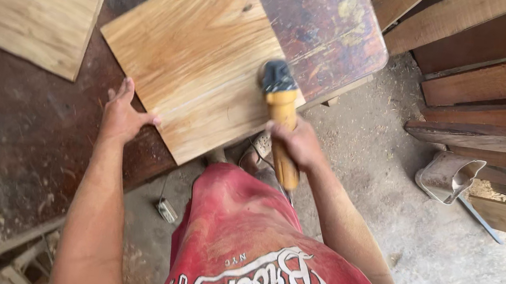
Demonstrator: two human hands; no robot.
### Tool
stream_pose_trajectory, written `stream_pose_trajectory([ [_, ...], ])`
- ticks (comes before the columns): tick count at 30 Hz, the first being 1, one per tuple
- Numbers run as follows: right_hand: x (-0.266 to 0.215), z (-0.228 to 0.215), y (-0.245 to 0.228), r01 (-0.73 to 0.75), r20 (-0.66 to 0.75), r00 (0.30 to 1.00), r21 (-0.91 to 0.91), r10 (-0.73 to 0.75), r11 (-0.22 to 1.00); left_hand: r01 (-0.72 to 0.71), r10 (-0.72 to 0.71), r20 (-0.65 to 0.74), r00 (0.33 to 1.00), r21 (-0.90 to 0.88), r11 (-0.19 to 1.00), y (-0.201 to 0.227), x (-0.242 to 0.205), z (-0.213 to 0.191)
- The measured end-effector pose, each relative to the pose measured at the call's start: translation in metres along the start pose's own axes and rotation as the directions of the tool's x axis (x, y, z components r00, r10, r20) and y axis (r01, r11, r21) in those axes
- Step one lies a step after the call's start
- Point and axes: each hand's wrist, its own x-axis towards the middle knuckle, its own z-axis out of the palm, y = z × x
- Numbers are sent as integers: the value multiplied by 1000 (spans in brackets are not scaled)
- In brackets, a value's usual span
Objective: The person uses an electric sander to smooth the surface of a rectangular wooden board on a workbench. They move the sander across the board repeatedly, then flip the board over and continue sanding the other side.
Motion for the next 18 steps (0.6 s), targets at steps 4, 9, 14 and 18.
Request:
stream_pose_trajectory([
  [4,0,1,-1,21,123,992,-21,-18,1000,21,-21,-7,1000,15,1000,2,9,-3],
  [9,2,-12,-3,-23,-9,1000,-34,23,999,-10,9,-18,1000,-12,1000,-2,0,4],
  [14,-18,-5,7,-66,-27,998,-165,63,984,14,-14,3,1000,-30,999,-8,11,1],
  [18,-40,22,28,12,88,996,-318,17,948,21,-21,16,1000,-40,999,-16,6,9],
])
